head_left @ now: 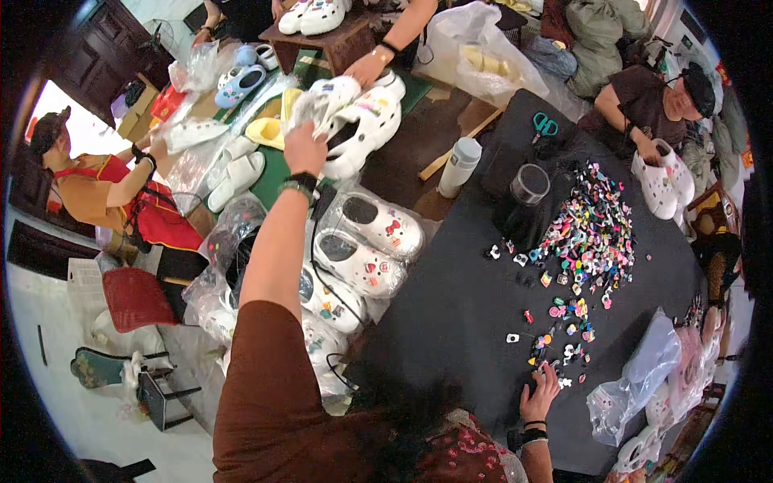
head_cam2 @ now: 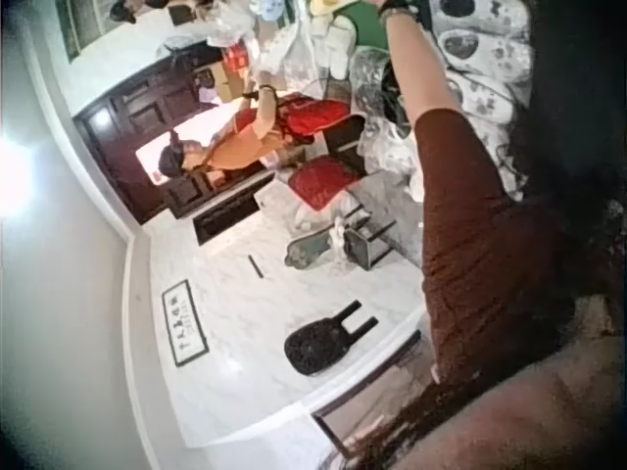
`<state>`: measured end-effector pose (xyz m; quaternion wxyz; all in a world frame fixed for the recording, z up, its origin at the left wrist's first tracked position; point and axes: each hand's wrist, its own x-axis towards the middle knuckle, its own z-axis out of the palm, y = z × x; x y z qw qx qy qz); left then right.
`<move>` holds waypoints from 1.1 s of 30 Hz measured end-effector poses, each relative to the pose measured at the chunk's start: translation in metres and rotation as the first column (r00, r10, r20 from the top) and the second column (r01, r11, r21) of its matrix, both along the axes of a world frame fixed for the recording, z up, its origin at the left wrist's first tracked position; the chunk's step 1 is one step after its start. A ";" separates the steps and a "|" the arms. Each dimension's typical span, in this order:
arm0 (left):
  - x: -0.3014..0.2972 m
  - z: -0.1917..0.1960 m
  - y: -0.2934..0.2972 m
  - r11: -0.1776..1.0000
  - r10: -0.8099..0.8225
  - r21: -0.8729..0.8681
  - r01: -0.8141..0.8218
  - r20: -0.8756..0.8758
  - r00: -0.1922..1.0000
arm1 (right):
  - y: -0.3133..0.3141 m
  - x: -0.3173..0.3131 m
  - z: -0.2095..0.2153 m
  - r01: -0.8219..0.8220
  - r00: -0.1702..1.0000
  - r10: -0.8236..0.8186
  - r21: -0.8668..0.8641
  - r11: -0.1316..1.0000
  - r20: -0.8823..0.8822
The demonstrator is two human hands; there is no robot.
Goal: Manually attaching colorful decorative plastic charms to the holes of white foam clogs while working at a production table.
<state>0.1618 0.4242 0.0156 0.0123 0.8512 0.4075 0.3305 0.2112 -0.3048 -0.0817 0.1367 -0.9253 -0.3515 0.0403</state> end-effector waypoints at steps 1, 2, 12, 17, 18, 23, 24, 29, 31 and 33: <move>0.011 0.005 0.002 1.000 -0.004 -0.014 0.004 -0.003 1.000 | 0.001 0.000 0.002 0.000 1.000 0.000 -0.003 1.000 -0.011; 0.022 0.008 0.003 1.000 -0.010 -0.027 0.010 -0.004 1.000 | 0.000 -0.001 0.003 -0.001 1.000 0.001 -0.014 1.000 -0.018; 0.019 -0.058 0.035 0.979 -0.122 -0.157 0.130 0.061 0.991 | 0.001 -0.001 0.002 0.048 0.999 -0.048 0.023 0.999 -0.003; -0.010 -0.093 -0.061 0.858 -0.369 -0.414 0.306 -0.081 0.926 | 0.002 0.010 0.027 0.031 0.997 -0.026 0.051 0.998 -0.078; -0.045 -0.108 -0.059 0.740 -0.472 -0.549 0.388 -0.012 0.882 | 0.007 0.013 0.025 -0.001 0.996 0.006 0.061 0.998 -0.085; -0.064 -0.081 -0.121 0.652 -0.677 -0.671 0.353 -0.306 0.669 | -0.007 0.002 0.017 0.023 0.999 -0.020 0.068 0.997 -0.039; -0.064 -0.080 -0.119 0.635 -0.675 -0.683 0.361 -0.264 0.689 | -0.008 0.001 0.014 0.007 1.000 -0.006 0.079 0.997 -0.013; -0.062 -0.097 -0.127 0.790 -0.560 -0.506 0.347 -0.363 0.745 | -0.015 -0.008 0.011 0.009 0.999 -0.014 0.151 0.989 0.032; -0.065 -0.097 -0.134 0.791 -0.573 -0.447 0.418 -0.301 0.762 | -0.017 -0.008 0.008 -0.002 0.998 -0.009 0.195 0.981 0.056; -0.069 -0.099 -0.134 0.769 -0.569 -0.459 0.445 -0.173 0.804 | -0.017 -0.007 0.005 -0.006 0.997 -0.009 0.205 0.979 0.073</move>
